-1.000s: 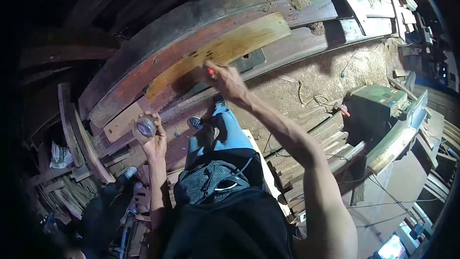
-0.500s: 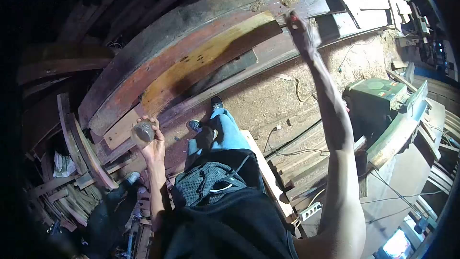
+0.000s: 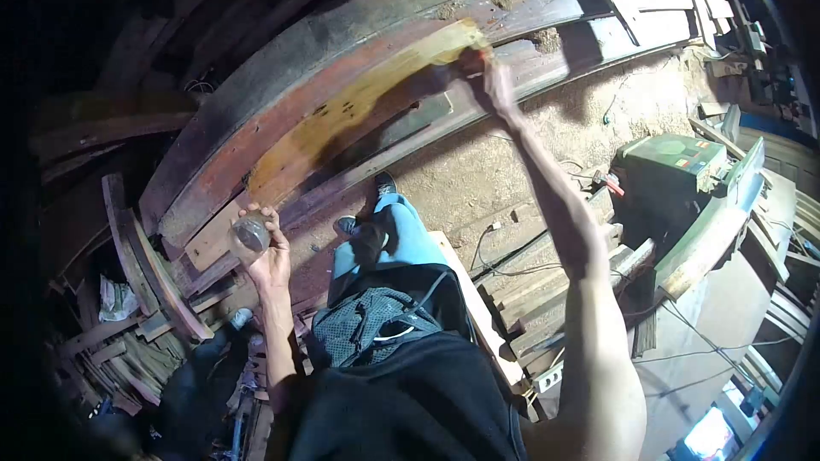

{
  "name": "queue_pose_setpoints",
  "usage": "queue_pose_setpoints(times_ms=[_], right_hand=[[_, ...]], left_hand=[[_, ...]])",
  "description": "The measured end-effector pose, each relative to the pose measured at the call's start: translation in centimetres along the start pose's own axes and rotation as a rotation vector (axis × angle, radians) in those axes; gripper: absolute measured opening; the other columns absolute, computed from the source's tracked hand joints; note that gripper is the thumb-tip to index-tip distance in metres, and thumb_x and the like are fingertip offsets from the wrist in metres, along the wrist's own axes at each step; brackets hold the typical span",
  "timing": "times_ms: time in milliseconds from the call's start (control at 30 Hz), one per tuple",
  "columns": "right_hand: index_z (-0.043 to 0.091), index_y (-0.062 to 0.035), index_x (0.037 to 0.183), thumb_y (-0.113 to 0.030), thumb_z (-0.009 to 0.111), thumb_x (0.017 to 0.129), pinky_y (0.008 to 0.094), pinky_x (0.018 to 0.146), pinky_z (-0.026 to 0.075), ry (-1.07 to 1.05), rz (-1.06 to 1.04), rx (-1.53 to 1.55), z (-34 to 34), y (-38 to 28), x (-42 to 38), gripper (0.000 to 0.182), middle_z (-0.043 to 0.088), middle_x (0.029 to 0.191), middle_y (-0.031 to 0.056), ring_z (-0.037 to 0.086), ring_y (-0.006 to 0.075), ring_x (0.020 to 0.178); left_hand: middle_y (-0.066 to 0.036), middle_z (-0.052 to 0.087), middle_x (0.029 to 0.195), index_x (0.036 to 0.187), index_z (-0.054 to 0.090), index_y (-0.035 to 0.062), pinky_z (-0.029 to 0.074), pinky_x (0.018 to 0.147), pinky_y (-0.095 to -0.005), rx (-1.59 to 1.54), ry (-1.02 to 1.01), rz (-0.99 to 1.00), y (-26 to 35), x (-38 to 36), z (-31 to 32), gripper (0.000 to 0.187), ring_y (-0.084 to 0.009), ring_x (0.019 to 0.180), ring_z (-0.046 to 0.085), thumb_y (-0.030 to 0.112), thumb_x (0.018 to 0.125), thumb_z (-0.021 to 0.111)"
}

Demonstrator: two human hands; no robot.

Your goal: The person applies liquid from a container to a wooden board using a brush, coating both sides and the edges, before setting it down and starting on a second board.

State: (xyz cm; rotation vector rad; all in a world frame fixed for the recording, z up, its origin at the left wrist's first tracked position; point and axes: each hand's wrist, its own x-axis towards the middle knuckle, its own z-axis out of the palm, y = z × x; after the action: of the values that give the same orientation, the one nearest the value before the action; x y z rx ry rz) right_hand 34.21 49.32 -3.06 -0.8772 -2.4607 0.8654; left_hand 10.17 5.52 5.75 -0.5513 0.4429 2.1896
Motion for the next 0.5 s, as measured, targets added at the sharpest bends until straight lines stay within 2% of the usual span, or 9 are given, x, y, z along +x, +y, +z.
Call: queue_pose_setpoints(times_ms=[133, 200, 267, 333, 367, 400, 433, 467, 500], right_hand=[[0.064, -0.009, 0.099, -0.015, 0.062, 0.09, 0.0384, 0.067, 0.054, 0.372, 0.126, -0.175, -8.0, 0.4, 1.6, 0.011, 0.071, 0.087, 0.0118, 0.071, 0.0279, 0.078], [0.06, -0.011, 0.096, -0.022, 0.058, 0.093, 0.0457, 0.061, 0.048, 0.262, 0.079, -0.305, -8.2, -0.1, 1.4, 0.012, 0.063, 0.076, 0.0172, 0.065, 0.0368, 0.07], [0.062, -0.0123, 0.106, -0.021, 0.061, 0.091, 0.0467, 0.066, 0.051, 0.102, 0.011, -0.266, -5.1, -3.3, 0.1, 0.017, 0.064, 0.073, 0.015, 0.066, 0.0354, 0.07], [0.061, -0.0129, 0.119, -0.019, 0.063, 0.089, 0.0454, 0.074, 0.054, 0.023, -0.162, -0.39, -0.7, -6.0, -2.3, 0.031, 0.068, 0.084, 0.0149, 0.067, 0.0346, 0.079], [0.057, -0.0134, 0.13, -0.015, 0.065, 0.086, 0.0413, 0.082, 0.055, -0.026, -0.197, -0.258, 1.1, -8.2, -3.4, 0.044, 0.069, 0.096, 0.0143, 0.066, 0.034, 0.087], [0.057, -0.0136, 0.13, -0.012, 0.067, 0.084, 0.0403, 0.082, 0.055, -0.023, -0.325, -0.183, 3.4, -9.4, -4.2, 0.047, 0.067, 0.102, 0.0155, 0.065, 0.0336, 0.093], [0.059, -0.0052, 0.109, -0.009, 0.065, 0.083, 0.0422, 0.071, 0.052, -0.082, -0.254, 0.045, 4.3, -13.4, -4.9, 0.027, 0.065, 0.095, 0.0161, 0.063, 0.0351, 0.082], [0.058, -0.0055, 0.105, -0.01, 0.065, 0.085, 0.0431, 0.07, 0.052, -0.239, -0.178, 0.124, 5.3, -15.7, -5.1, 0.022, 0.066, 0.097, 0.0176, 0.065, 0.0369, 0.085], [0.058, -0.0077, 0.105, -0.011, 0.065, 0.087, 0.0422, 0.069, 0.052, -0.22, -0.14, 0.292, 6.2, -17.4, -5.1, 0.02, 0.067, 0.094, 0.0177, 0.066, 0.0371, 0.084]], left_hand=[[-0.007, 0.059, 0.119, 0.112, 0.064, 0.0075, 0.062, 0.08, -0.0358, -0.045, -0.005, 0.016, -0.1, -0.8, -0.6, 0.025, -0.029, 0.109, 0.056, 0.025, 0.094, 0.063], [-0.007, 0.059, 0.12, 0.113, 0.064, 0.0082, 0.062, 0.081, -0.0365, -0.073, -0.014, 0.009, -0.1, -1.0, -0.9, 0.026, -0.0298, 0.111, 0.056, 0.026, 0.094, 0.063], [-0.008, 0.059, 0.12, 0.114, 0.064, 0.0083, 0.062, 0.081, -0.0365, -0.084, -0.016, -0.004, 0.3, -1.6, -1.3, 0.026, -0.03, 0.111, 0.056, 0.025, 0.094, 0.064], [-0.008, 0.06, 0.118, 0.113, 0.064, 0.008, 0.062, 0.081, -0.0365, -0.067, -0.028, 0.001, 0.6, -2.1, -1.8, 0.026, -0.0294, 0.111, 0.055, 0.026, 0.094, 0.064], [-0.008, 0.06, 0.118, 0.113, 0.064, 0.0079, 0.062, 0.082, -0.0365, -0.062, -0.033, 0.003, 0.6, -2.3, -1.9, 0.026, -0.029, 0.11, 0.055, 0.026, 0.094, 0.063], [-0.008, 0.06, 0.117, 0.112, 0.065, 0.0077, 0.062, 0.082, -0.0365, -0.057, -0.038, 0.006, 0.7, -2.6, -2.1, 0.026, -0.0286, 0.11, 0.056, 0.026, 0.095, 0.063], [-0.008, 0.06, 0.117, 0.112, 0.065, 0.0076, 0.062, 0.082, -0.0364, -0.058, -0.038, 0.01, 0.7, -2.9, -2.2, 0.025, -0.0283, 0.109, 0.056, 0.027, 0.095, 0.062], [-0.008, 0.06, 0.117, 0.112, 0.065, 0.0077, 0.062, 0.082, -0.0364, -0.058, -0.052, 0.004, 0.9, -3.2, -2.1, 0.025, -0.0282, 0.109, 0.056, 0.027, 0.096, 0.061], [-0.007, 0.06, 0.117, 0.111, 0.065, 0.0078, 0.062, 0.082, -0.0364, -0.058, -0.067, -0.002, 1.0, -3.6, -2.1, 0.025, -0.028, 0.109, 0.056, 0.028, 0.097, 0.06]])
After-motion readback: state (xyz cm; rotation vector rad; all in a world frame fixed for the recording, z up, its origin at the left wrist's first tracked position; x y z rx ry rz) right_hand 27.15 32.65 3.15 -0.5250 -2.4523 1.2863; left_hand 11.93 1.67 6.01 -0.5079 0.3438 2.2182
